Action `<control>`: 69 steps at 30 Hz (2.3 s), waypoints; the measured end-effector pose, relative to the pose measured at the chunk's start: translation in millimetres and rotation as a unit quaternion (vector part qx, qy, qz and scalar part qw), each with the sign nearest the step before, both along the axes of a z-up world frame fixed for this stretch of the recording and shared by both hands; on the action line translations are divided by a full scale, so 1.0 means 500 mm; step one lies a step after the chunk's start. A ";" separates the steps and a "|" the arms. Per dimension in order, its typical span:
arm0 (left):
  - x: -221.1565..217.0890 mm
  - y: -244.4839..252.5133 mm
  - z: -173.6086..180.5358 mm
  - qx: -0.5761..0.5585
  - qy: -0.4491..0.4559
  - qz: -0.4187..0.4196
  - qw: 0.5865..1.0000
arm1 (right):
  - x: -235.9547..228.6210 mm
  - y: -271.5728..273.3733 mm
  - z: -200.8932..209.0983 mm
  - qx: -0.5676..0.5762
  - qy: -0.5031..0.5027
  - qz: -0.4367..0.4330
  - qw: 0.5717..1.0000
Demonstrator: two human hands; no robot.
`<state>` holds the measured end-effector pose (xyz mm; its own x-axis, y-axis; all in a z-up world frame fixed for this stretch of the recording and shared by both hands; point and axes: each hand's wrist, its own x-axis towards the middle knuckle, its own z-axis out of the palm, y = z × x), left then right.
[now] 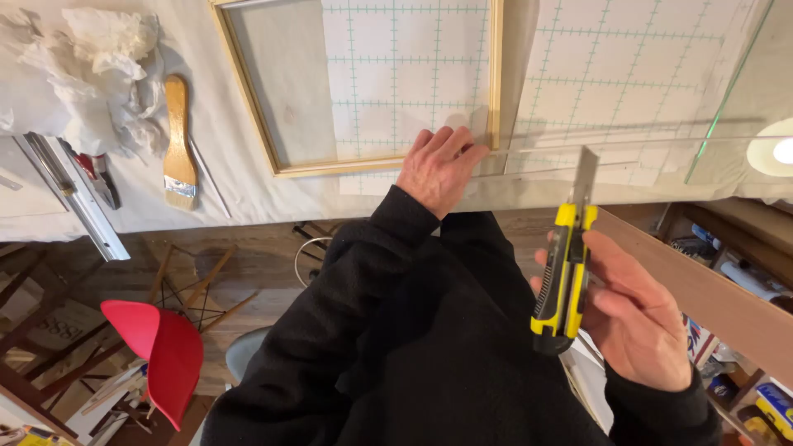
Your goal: Cutting and measuring foam strips to be used in a picture frame.
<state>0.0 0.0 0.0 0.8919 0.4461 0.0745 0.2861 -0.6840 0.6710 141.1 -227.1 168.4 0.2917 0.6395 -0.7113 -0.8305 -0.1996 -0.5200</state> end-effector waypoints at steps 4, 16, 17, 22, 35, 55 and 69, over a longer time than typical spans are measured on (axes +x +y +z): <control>0.000 -0.003 -0.015 0.016 -0.005 0.004 1.000 | -0.010 -0.041 -0.026 0.068 -0.032 0.010 0.997; -0.007 0.005 0.005 0.004 -0.006 -0.019 1.000 | -0.088 0.034 -0.070 -0.078 -0.557 -0.018 0.826; -0.007 0.004 0.000 0.013 0.000 -0.019 1.000 | -0.086 0.048 -0.071 -0.061 -0.589 0.022 0.806; -0.009 0.008 0.001 0.016 0.000 -0.019 1.000 | -0.103 0.043 -0.112 -0.025 -0.620 0.081 0.780; -0.013 0.005 -0.003 0.033 -0.012 -0.029 0.999 | -0.111 0.087 -0.147 -0.042 -0.698 0.188 0.689; -0.018 0.004 0.000 0.046 -0.016 -0.017 0.999 | -0.107 0.100 -0.180 -0.020 -0.693 0.201 0.692; -0.014 0.010 0.018 0.033 -0.007 -0.036 0.999 | -0.107 0.124 -0.187 -0.026 -0.667 0.205 0.716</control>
<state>-6.9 5.2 8.8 0.9200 0.3751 0.1133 0.2264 -0.7448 0.6277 87.7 -165.2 75.0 0.5300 0.8480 -0.0004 0.5320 -0.3329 -0.7786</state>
